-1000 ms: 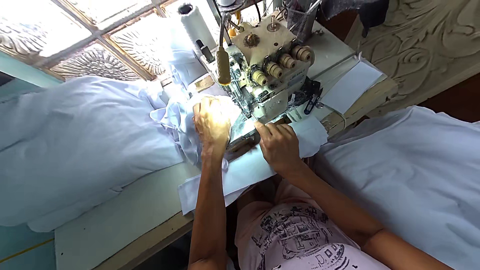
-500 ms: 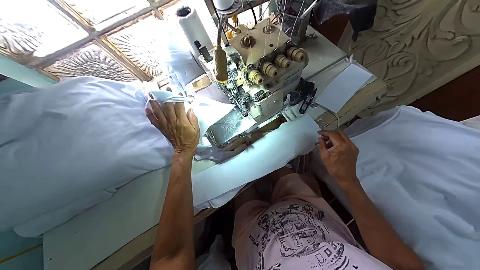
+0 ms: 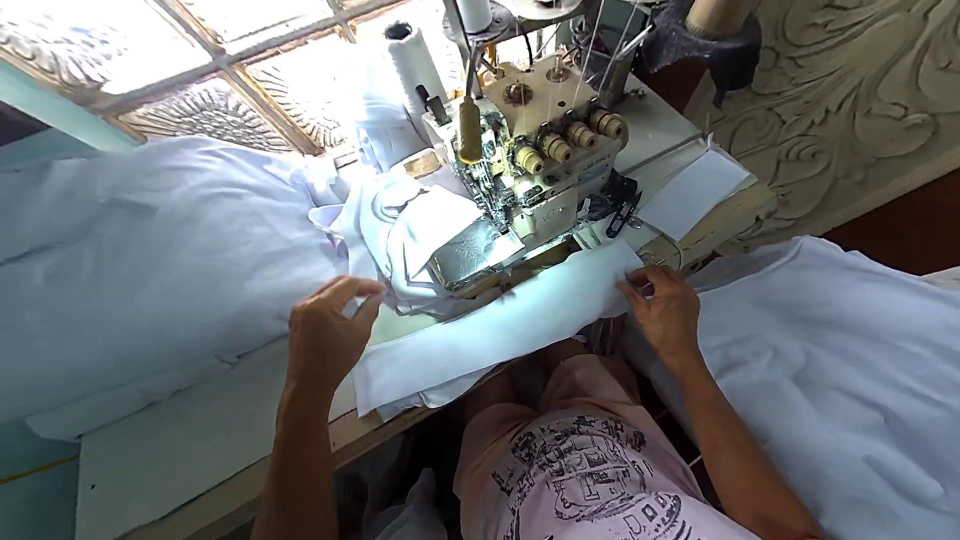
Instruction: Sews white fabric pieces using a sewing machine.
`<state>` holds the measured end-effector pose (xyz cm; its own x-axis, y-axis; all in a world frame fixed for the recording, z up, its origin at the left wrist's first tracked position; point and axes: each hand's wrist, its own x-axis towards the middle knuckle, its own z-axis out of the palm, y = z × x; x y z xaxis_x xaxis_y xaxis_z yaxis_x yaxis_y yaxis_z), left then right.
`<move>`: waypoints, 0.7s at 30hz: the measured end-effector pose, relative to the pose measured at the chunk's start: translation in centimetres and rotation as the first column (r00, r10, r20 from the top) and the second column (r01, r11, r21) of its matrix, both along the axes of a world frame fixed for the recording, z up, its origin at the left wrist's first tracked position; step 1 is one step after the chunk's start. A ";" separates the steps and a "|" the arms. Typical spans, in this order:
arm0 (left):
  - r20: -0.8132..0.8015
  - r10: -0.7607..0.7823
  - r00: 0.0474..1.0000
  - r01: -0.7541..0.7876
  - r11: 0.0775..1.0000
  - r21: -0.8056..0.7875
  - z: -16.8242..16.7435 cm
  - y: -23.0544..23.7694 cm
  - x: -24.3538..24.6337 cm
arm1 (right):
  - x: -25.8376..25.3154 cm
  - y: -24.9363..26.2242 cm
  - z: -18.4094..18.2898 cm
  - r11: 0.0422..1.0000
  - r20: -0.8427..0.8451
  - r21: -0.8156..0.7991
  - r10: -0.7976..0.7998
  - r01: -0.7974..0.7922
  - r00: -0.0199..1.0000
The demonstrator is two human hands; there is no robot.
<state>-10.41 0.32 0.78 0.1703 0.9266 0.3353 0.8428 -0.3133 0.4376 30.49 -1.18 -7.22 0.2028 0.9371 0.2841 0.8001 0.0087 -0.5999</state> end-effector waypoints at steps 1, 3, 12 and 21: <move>0.032 -0.013 0.999 0.015 0.998 -0.062 -0.3 -0.9 -0.3 | 0.0 0.1 0.0 1.000 -0.012 -0.007 0.006 -0.006 1.000; 0.089 -0.050 0.995 0.066 0.982 -0.178 -1.2 -2.5 -0.7 | 0.1 0.3 0.3 0.999 -0.052 -0.044 0.018 -0.020 0.998; 0.121 0.030 0.992 0.023 0.909 -0.416 -3.7 -3.6 -0.5 | 1.6 0.9 1.0 0.997 -0.233 -0.076 0.006 -0.024 0.973; 0.066 -0.022 0.998 0.052 0.867 -0.496 -3.4 -3.6 -2.3 | 4.5 1.1 4.2 0.970 -0.268 0.144 -0.151 0.195 0.951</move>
<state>-12.66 -3.24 -2.61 0.2026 0.9665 -0.1578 0.8044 -0.0724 0.5896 34.97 -0.06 -3.04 0.4431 0.8247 0.3515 0.6200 0.0013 -0.7846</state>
